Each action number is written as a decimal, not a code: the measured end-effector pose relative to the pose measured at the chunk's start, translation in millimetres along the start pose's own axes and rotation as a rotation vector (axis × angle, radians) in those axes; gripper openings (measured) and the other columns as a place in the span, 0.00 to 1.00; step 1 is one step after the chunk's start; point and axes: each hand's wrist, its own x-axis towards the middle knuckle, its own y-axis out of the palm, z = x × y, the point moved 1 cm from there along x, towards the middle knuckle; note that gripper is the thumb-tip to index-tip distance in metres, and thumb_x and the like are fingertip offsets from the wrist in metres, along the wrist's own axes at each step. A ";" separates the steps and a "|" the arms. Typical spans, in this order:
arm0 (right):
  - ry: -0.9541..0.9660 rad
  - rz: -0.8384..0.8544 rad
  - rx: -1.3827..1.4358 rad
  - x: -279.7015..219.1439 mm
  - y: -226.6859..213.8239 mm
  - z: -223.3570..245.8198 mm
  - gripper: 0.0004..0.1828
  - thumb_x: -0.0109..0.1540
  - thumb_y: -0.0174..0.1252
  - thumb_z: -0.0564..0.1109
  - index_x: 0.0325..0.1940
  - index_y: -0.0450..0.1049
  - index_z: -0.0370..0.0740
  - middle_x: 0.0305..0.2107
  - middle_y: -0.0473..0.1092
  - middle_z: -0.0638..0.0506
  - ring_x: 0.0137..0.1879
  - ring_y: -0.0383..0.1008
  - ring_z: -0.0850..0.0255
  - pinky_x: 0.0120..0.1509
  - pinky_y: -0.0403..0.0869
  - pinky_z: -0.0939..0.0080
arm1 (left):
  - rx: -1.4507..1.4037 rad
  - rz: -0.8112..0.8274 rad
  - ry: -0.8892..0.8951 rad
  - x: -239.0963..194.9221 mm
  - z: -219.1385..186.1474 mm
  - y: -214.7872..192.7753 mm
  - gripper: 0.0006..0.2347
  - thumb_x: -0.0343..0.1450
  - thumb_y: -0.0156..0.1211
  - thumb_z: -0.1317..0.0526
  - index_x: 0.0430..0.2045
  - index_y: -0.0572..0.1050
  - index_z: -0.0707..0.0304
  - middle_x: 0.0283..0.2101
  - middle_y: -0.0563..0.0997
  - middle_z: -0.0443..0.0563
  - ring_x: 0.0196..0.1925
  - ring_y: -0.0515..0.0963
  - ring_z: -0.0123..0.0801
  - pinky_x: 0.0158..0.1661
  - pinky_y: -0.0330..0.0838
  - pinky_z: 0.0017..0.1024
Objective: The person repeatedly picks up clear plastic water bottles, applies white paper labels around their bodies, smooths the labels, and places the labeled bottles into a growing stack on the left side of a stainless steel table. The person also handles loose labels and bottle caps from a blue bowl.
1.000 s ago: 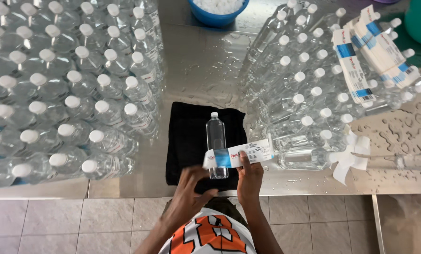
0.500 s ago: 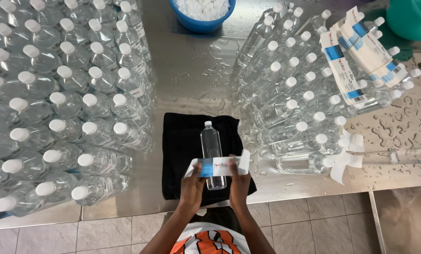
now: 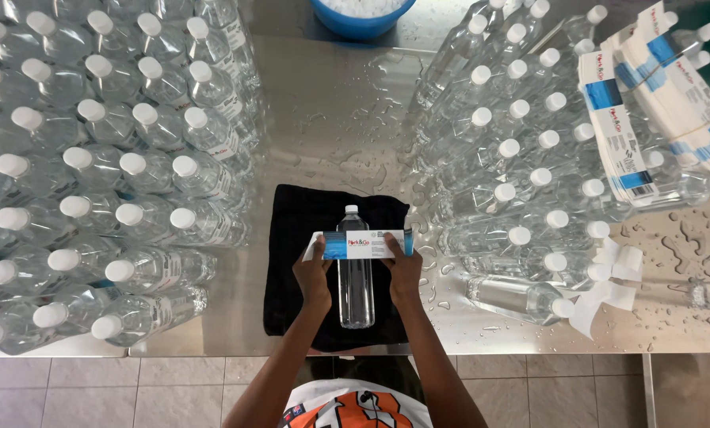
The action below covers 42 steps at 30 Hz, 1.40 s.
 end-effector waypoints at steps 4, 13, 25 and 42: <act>0.021 0.012 0.024 12.8 3.8 -6.8 0.23 0.63 0.77 0.50 0.54 0.79 0.34 0.43 0.77 0.44 0.51 0.81 0.51 0.58 0.85 0.49 | -0.032 -0.048 -0.034 7.9 -0.1 3.3 0.21 0.75 0.74 0.53 0.60 0.80 0.65 0.54 0.85 0.61 0.58 0.85 0.51 0.63 0.81 0.51; 0.059 0.009 -0.029 24.3 6.6 -6.9 0.28 0.61 0.79 0.49 0.57 0.78 0.31 0.46 0.78 0.39 0.54 0.82 0.46 0.61 0.85 0.45 | -0.065 -0.066 -0.099 20.0 -3.1 2.9 0.27 0.73 0.76 0.54 0.62 0.77 0.74 0.51 0.83 0.61 0.51 0.84 0.48 0.61 0.85 0.53; 0.081 0.021 -0.022 31.4 3.7 -10.4 0.31 0.59 0.81 0.50 0.58 0.77 0.31 0.47 0.78 0.39 0.56 0.82 0.43 0.63 0.86 0.43 | -0.064 -0.037 -0.085 24.0 -0.3 1.2 0.26 0.74 0.74 0.56 0.62 0.75 0.78 0.52 0.81 0.67 0.52 0.83 0.57 0.61 0.86 0.55; 0.072 0.001 -0.029 23.6 20.6 -13.9 0.32 0.60 0.81 0.52 0.55 0.73 0.29 0.41 0.75 0.40 0.48 0.79 0.47 0.55 0.88 0.43 | -0.119 -0.099 -0.181 35.6 12.1 14.0 0.30 0.68 0.83 0.52 0.59 0.76 0.74 0.52 0.82 0.63 0.53 0.85 0.56 0.57 0.85 0.54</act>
